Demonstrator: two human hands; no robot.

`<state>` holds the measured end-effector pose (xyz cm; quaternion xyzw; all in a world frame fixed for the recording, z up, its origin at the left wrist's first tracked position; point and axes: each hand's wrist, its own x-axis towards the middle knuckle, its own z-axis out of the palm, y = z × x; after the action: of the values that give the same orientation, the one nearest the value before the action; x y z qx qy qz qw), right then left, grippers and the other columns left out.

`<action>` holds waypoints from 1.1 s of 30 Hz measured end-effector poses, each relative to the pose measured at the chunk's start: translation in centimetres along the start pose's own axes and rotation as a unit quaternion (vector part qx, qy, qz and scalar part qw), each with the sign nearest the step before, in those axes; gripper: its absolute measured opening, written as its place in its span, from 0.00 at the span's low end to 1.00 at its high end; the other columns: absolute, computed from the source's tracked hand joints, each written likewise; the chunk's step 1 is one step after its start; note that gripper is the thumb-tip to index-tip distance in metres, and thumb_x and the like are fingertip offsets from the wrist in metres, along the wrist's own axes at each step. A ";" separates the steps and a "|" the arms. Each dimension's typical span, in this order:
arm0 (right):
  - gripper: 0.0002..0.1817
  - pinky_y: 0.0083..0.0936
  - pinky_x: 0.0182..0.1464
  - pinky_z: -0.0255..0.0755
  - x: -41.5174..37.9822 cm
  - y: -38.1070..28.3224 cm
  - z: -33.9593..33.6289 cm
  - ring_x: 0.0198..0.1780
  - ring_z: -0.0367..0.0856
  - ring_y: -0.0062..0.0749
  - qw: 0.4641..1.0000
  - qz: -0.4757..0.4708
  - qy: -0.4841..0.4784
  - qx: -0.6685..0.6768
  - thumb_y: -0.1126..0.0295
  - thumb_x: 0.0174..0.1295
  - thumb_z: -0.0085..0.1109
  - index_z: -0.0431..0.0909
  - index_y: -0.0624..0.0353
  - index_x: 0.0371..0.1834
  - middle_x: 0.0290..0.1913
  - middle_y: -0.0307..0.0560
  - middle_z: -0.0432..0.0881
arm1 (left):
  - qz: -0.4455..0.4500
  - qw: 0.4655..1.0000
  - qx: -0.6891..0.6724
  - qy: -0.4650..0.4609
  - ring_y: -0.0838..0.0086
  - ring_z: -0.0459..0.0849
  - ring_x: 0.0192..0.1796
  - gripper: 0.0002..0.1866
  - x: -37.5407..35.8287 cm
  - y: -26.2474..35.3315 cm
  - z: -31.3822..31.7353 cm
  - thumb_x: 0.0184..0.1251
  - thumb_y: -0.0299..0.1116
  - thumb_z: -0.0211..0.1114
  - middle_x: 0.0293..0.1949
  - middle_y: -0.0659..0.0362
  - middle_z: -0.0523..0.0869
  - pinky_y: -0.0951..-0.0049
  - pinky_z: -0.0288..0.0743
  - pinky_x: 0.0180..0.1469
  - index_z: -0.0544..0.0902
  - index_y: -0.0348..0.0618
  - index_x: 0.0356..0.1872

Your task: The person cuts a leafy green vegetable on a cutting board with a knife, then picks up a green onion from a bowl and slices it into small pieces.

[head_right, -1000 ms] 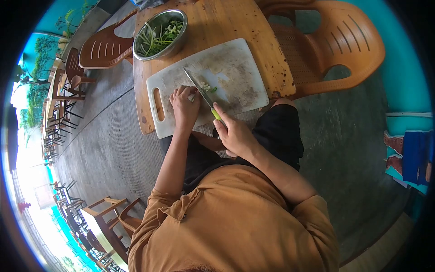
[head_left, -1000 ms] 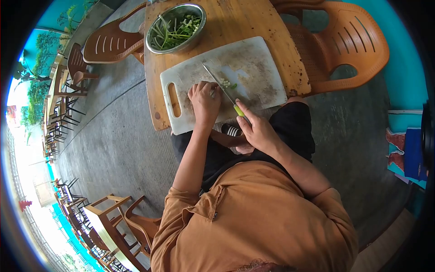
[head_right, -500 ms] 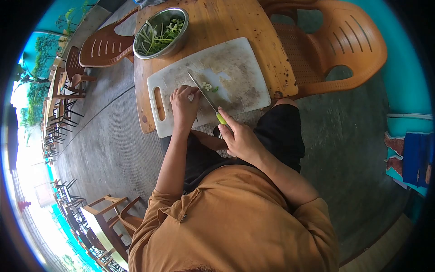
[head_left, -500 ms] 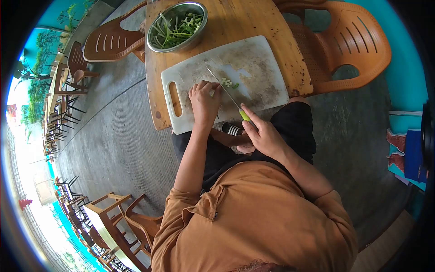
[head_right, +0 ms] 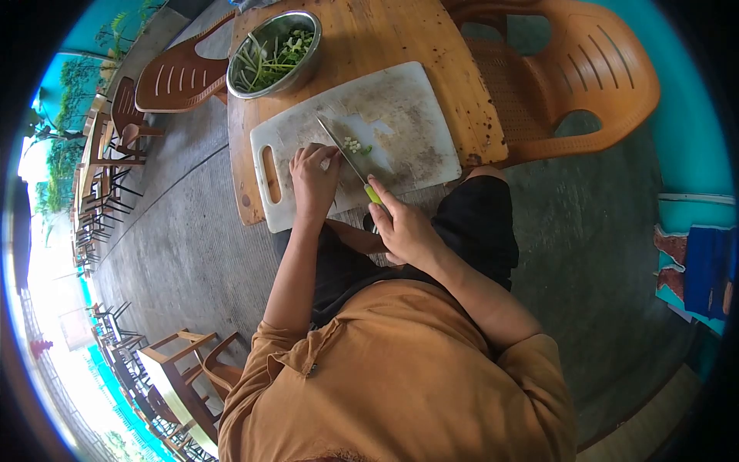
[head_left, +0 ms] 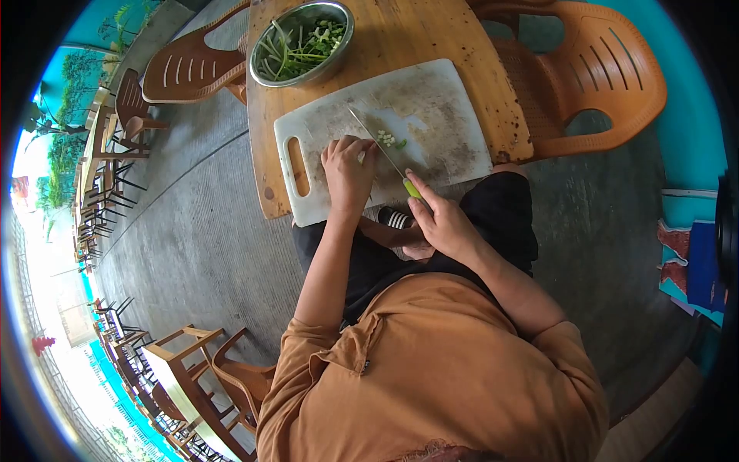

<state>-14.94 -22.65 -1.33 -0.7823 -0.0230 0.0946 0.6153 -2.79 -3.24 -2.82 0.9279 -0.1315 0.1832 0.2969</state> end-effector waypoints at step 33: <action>0.29 0.55 0.52 0.84 -0.5 -1.7 -0.4 0.51 0.89 0.73 0.999 -0.029 0.001 -0.042 0.62 0.85 0.56 0.68 0.62 0.85 0.51 0.78 0.88 | -0.008 1.000 -0.008 -0.004 0.57 0.87 0.52 0.05 -0.3 -0.4 -0.2 0.65 0.29 0.77 0.44 0.58 0.92 0.55 0.76 0.64 0.94 0.41 0.40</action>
<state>-15.27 -22.66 0.48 -0.8067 -0.0492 0.0744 0.5841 -2.97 -2.78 -3.05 0.9271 -0.1267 0.1762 0.3054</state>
